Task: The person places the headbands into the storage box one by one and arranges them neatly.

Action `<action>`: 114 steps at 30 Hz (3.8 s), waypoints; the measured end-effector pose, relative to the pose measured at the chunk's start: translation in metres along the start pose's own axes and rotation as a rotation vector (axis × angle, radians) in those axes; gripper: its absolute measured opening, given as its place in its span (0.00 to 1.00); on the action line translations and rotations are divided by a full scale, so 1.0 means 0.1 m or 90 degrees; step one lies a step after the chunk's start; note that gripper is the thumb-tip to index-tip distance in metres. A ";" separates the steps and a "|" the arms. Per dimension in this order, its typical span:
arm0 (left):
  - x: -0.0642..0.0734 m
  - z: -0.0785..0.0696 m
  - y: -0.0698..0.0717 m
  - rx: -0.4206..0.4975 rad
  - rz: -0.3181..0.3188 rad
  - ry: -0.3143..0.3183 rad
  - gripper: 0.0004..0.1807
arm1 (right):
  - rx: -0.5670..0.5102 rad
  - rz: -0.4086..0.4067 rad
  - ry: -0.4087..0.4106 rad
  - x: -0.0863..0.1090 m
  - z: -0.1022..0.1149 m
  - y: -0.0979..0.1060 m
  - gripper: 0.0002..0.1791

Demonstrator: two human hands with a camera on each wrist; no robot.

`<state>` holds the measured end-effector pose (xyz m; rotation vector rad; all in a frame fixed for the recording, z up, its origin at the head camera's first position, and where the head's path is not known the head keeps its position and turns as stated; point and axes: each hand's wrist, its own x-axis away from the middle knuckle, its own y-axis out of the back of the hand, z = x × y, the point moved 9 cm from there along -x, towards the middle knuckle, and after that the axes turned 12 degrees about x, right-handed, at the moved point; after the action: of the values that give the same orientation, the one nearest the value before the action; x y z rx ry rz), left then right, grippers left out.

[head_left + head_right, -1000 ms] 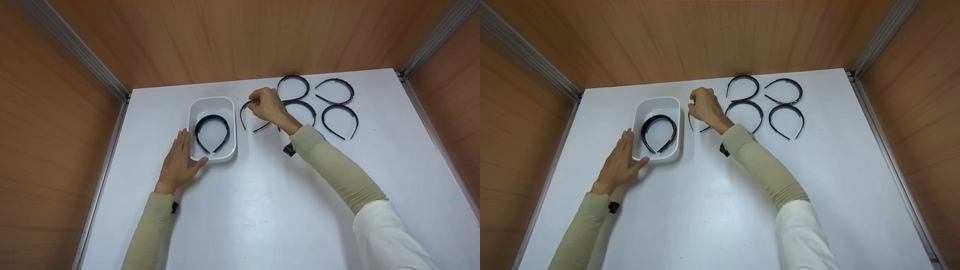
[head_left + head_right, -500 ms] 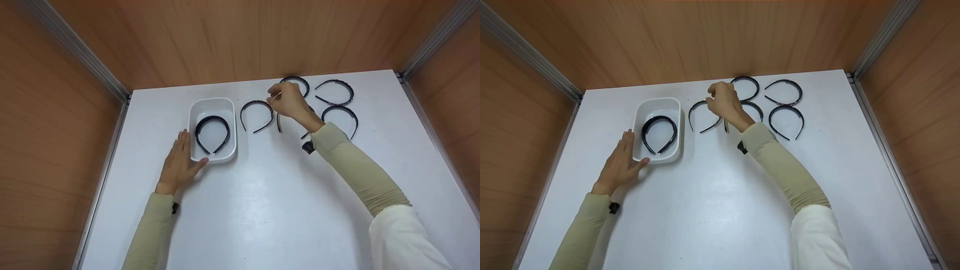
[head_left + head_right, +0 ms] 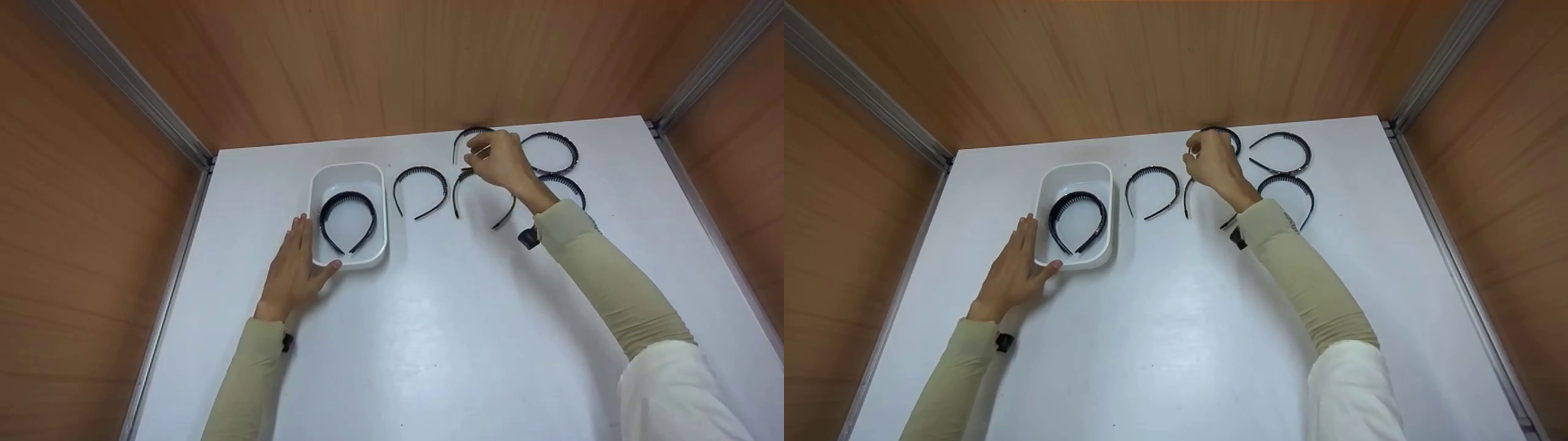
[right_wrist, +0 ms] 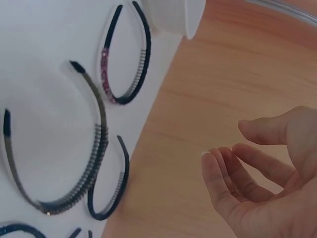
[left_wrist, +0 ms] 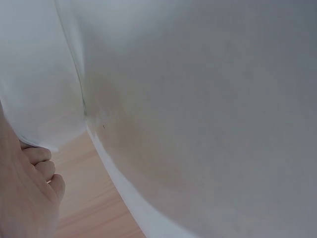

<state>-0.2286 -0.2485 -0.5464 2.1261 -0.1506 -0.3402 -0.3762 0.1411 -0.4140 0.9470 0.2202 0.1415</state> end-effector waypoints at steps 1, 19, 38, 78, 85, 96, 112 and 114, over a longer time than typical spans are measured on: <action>0.00 0.00 0.00 0.001 -0.001 0.000 0.60 | 0.000 -0.001 -0.001 0.00 -0.03 0.02 0.16; 0.03 0.02 -0.04 0.006 -0.005 0.004 0.61 | 0.024 -0.046 -0.040 0.08 -0.52 0.34 0.14; 0.03 0.04 -0.02 0.006 -0.004 0.006 0.61 | 0.033 -0.083 -0.100 0.13 -1.07 0.82 0.18; 0.02 0.06 -0.01 0.009 -0.004 0.011 0.61 | 0.068 -0.067 -0.226 0.22 -2.27 0.81 0.21; 0.02 0.04 -0.03 0.010 -0.015 0.000 0.60 | 0.059 -0.044 -0.250 0.28 -2.40 0.70 0.23; 0.03 0.01 -0.01 0.009 -0.032 -0.022 0.60 | 0.068 -0.039 -0.229 0.31 -2.46 0.52 0.20; 0.02 0.02 0.00 0.012 -0.025 -0.009 0.60 | 0.069 0.052 -0.237 0.41 -2.56 0.26 0.22; 0.02 0.02 0.00 0.013 -0.023 -0.009 0.61 | 0.072 0.054 -0.230 0.42 -2.57 0.25 0.22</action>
<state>-0.2277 -0.2505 -0.5473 2.1482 -0.1254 -0.3769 -0.4002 0.3669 -0.5439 1.0777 -0.1474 0.0346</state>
